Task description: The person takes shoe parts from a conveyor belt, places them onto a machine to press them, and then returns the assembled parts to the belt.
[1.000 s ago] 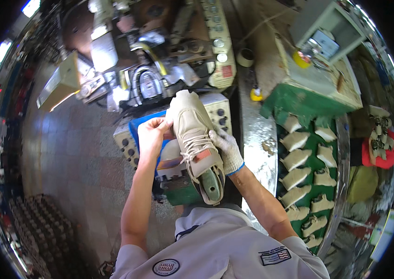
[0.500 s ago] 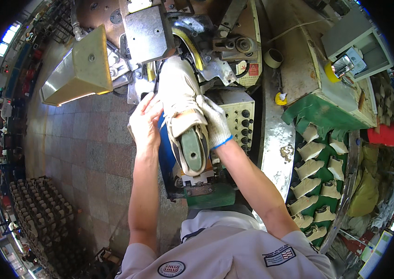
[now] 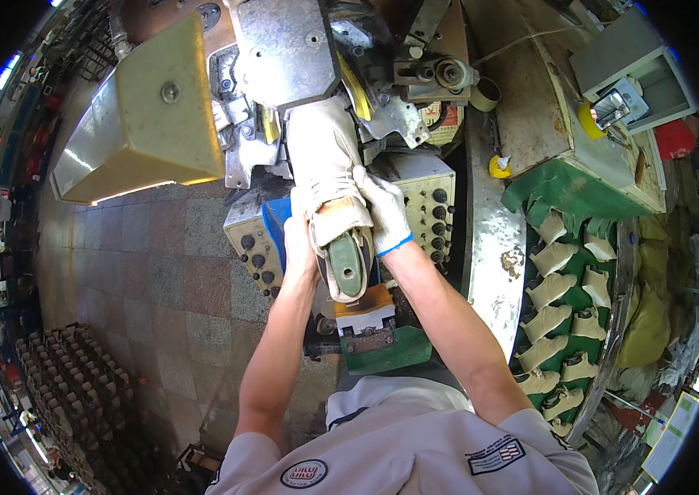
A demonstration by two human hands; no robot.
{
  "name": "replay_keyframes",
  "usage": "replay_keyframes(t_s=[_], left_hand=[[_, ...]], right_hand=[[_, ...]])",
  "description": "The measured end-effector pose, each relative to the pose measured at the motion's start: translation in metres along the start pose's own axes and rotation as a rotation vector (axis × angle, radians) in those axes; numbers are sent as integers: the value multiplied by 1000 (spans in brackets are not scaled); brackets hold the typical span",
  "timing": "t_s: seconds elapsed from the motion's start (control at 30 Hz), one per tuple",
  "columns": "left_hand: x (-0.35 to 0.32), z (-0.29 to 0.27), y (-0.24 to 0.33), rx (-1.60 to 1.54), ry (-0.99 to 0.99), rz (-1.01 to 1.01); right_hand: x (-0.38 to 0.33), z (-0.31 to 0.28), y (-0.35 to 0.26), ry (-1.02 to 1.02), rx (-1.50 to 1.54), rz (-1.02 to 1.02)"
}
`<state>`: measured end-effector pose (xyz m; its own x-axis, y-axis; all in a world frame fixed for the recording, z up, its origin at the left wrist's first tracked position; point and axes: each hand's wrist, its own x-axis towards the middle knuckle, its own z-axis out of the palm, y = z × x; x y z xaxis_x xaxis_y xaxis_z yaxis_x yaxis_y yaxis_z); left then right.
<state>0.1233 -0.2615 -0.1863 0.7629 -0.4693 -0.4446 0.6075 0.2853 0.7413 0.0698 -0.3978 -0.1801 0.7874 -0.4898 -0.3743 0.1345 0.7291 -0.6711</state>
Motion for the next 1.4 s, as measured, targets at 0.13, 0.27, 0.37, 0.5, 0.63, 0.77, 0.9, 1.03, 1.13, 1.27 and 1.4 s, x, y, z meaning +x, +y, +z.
replay_keyframes(t_s=[0.13,0.27,0.37,0.5,0.63,0.77,0.9,1.03,1.13,1.27,1.4], left_hand=[[9,-11,-14,34,-58,105],[18,-18,-27,68,-56,229],[23,-20,-29,156,-58,308],[25,-29,-33,203,-24,274],[-11,-49,-42,525,103,324],[-90,-166,-158,1318,110,243],[-105,-202,-229,1684,125,384],[-99,-196,-210,1450,136,429],[-113,-186,-173,1171,104,82],[-184,-185,-108,841,252,1],[-258,-187,-38,214,116,-49]], right_hand=[[0,-8,8,56,-93,6],[-2,-5,14,80,-147,-55],[-1,-1,12,48,-116,-91],[4,-8,18,61,-205,-89],[-4,-50,4,53,-273,-87],[-70,-137,-44,-78,-61,-219],[-143,-178,-61,199,-308,-167],[-171,-193,-59,217,-267,-82],[-176,-180,-60,166,-289,-99],[-178,-153,-65,62,-341,-136],[-208,-101,-66,-86,-416,-134]])
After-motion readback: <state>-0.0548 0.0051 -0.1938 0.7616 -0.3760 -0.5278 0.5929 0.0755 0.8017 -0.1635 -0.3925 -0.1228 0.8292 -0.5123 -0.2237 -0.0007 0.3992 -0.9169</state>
